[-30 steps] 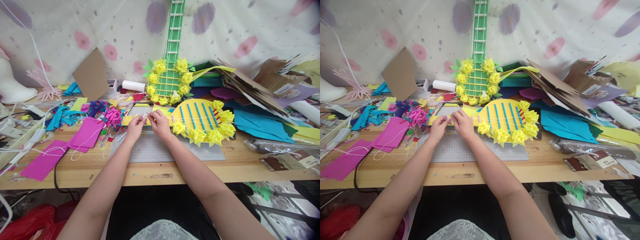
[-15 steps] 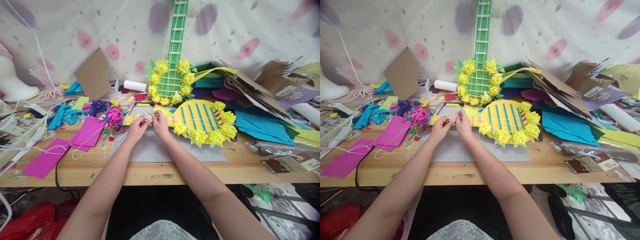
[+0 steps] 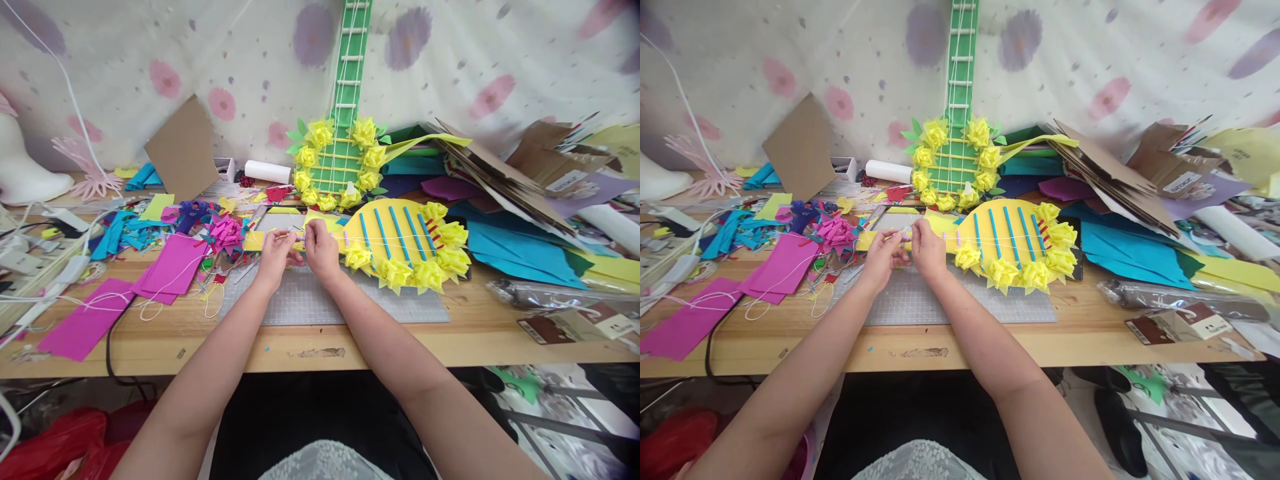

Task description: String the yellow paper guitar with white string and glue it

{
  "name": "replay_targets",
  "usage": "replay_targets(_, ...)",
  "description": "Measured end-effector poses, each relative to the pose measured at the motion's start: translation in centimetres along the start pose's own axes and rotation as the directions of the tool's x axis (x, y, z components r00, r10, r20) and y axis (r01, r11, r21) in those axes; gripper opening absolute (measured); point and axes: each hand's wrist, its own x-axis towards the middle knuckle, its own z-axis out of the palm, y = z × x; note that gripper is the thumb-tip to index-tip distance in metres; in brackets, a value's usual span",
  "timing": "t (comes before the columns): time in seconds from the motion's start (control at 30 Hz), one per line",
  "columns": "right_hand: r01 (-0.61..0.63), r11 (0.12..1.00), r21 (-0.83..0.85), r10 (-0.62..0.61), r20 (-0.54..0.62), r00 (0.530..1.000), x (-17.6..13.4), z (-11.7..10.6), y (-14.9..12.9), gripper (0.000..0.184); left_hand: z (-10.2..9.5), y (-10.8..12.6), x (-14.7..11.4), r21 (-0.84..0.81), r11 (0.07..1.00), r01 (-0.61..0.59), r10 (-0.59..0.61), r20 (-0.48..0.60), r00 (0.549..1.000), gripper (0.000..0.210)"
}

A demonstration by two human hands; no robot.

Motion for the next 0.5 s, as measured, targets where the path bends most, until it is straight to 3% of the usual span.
replay_targets(0.1, 0.023, 0.999, -0.046, -0.024, -0.008, 1.0, 0.04, -0.07, 0.01, 0.023, 0.25, -0.25, -0.16, 0.027, 0.993, 0.115, -0.116, 0.066, 0.991, 0.043)
replay_targets(0.17, 0.033, 0.996, -0.087, -0.034, -0.01, 0.999, 0.08, -0.1, 0.08, 0.025, 0.19, -0.4, -0.23, 0.098, 0.992, 0.082, -0.088, 0.056, 0.995, 0.039)
replay_targets(0.23, 0.045, 0.99, -0.134, -0.046, -0.011, 0.999, 0.11, -0.07, 0.14, 0.024, 0.06, -0.56, -0.32, 0.215, 0.974, -0.072, 0.075, -0.009, 0.997, 0.033)
replay_targets(0.33, 0.063, 0.981, -0.184, -0.065, -0.002, 0.998, 0.11, 0.07, 0.1, 0.021, -0.12, -0.78, -0.5, 0.455, 0.829, -0.325, 0.384, -0.042, 0.922, 0.019)
replay_targets(0.4, 0.072, 0.977, -0.199, -0.072, 0.006, 0.997, 0.08, 0.17, 0.01, 0.02, -0.18, -0.82, -0.61, 0.554, 0.75, -0.361, 0.446, -0.02, 0.895, 0.014)
replay_targets(0.5, 0.08, 0.977, -0.196, -0.082, -0.002, 0.997, 0.03, 0.22, -0.11, 0.02, -0.2, -0.77, -0.69, 0.598, 0.725, -0.343, 0.443, -0.023, 0.896, 0.013)
